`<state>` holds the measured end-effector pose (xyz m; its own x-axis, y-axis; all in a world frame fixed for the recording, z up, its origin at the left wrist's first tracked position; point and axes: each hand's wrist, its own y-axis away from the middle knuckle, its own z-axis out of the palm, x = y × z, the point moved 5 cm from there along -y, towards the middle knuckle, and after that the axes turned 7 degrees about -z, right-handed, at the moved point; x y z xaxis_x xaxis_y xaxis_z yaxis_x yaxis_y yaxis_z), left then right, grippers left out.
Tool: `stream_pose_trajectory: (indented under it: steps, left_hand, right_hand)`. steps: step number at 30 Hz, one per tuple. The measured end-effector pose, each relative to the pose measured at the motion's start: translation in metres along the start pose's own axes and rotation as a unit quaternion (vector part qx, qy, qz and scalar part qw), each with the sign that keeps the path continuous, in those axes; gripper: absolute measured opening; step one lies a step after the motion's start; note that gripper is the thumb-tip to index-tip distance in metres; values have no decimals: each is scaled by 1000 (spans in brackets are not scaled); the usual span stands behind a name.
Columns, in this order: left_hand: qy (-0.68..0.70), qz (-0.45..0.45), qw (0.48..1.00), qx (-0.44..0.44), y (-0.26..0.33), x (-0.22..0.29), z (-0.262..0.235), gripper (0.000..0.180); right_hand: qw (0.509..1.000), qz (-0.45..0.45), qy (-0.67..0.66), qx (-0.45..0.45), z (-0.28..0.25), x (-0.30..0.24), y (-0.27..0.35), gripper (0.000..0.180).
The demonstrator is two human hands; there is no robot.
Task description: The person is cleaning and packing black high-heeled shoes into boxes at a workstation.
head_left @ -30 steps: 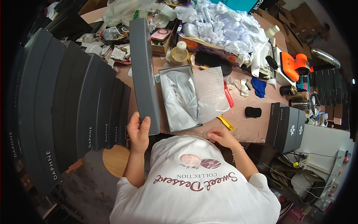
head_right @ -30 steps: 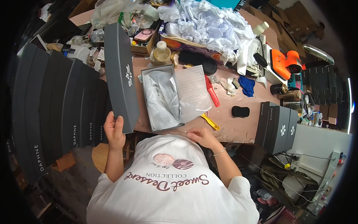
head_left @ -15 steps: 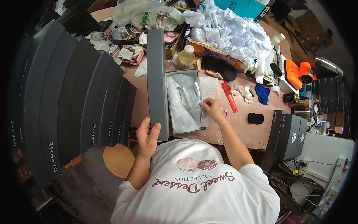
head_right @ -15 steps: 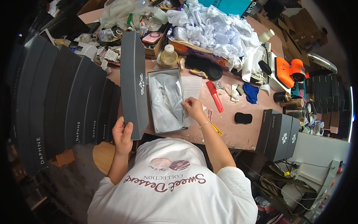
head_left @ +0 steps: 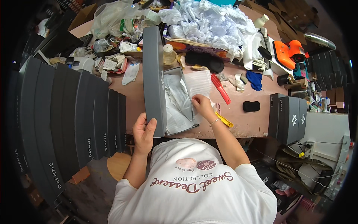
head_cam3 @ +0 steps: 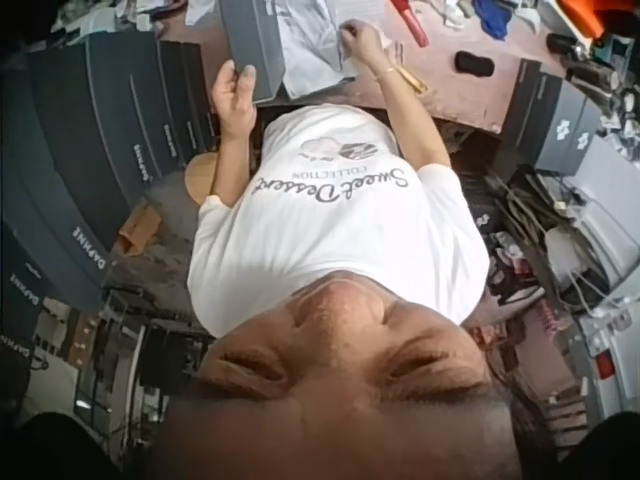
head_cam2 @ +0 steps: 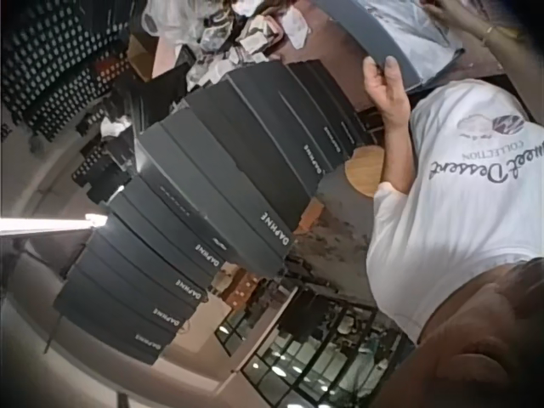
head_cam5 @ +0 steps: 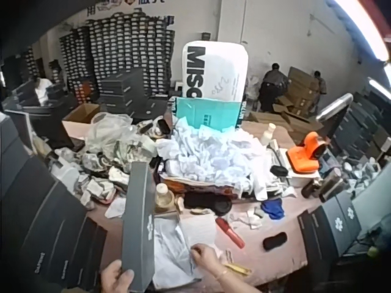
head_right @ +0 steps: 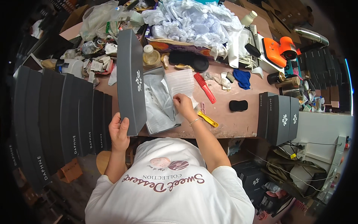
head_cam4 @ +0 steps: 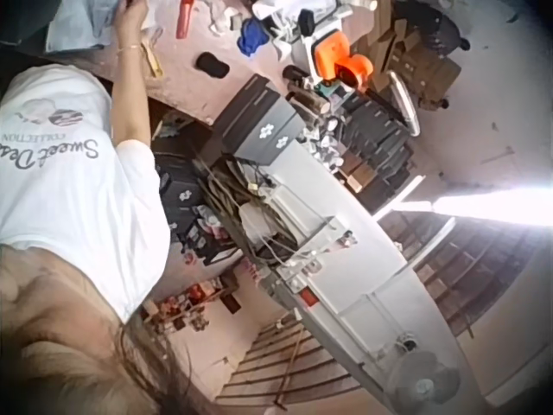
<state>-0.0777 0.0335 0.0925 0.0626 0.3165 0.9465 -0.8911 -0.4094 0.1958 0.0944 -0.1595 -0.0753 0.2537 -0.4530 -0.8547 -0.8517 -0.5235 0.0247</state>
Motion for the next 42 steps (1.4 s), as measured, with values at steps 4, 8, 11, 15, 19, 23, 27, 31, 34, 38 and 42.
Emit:
stream_pose_trajectory:
  steps: [4,8,11,15,19,23,27,31,34,38,42]
  left_hand:
    - [-13,-4,1000,-11,5,-1,-2,17]
    - [-13,-9,1000,4,11,-3,-5,17]
    - [-8,-3,1000,12,12,-1,-4,17]
    - [-15,-16,1000,1,8,-8,-10,17]
    - [9,2,1000,-15,-4,-6,0,15]
    - [-6,17,1000,0,-3,0,10,14]
    - [-17,45,998,-35,-2,9,24,20]
    - [-34,70,994,-80,-8,16,53,25]
    - [-19,69,995,-67,-4,23,60,27]
    - [2,90,993,-74,-6,46,55,37]
    - [-4,145,989,-20,14,78,40,45]
  right_hand:
    - [1000,27,-8,-12,3,-3,-3,14]
    - [995,66,-68,-37,8,7,-4,12]
    - [948,159,-276,-22,11,30,5,10]
    - [841,217,-492,56,-17,21,23,9]
    - [781,177,-596,55,-67,6,63,7]
    - [774,180,-586,161,-141,34,157,14]
    - [708,284,-478,436,-210,141,323,26]
    - [792,485,345,136,-183,196,434,35]
    - [889,440,-110,59,-134,158,337,21]
    - [962,219,-103,-129,-53,54,194,23]
    - [991,5,-32,131,-37,1,93,53]
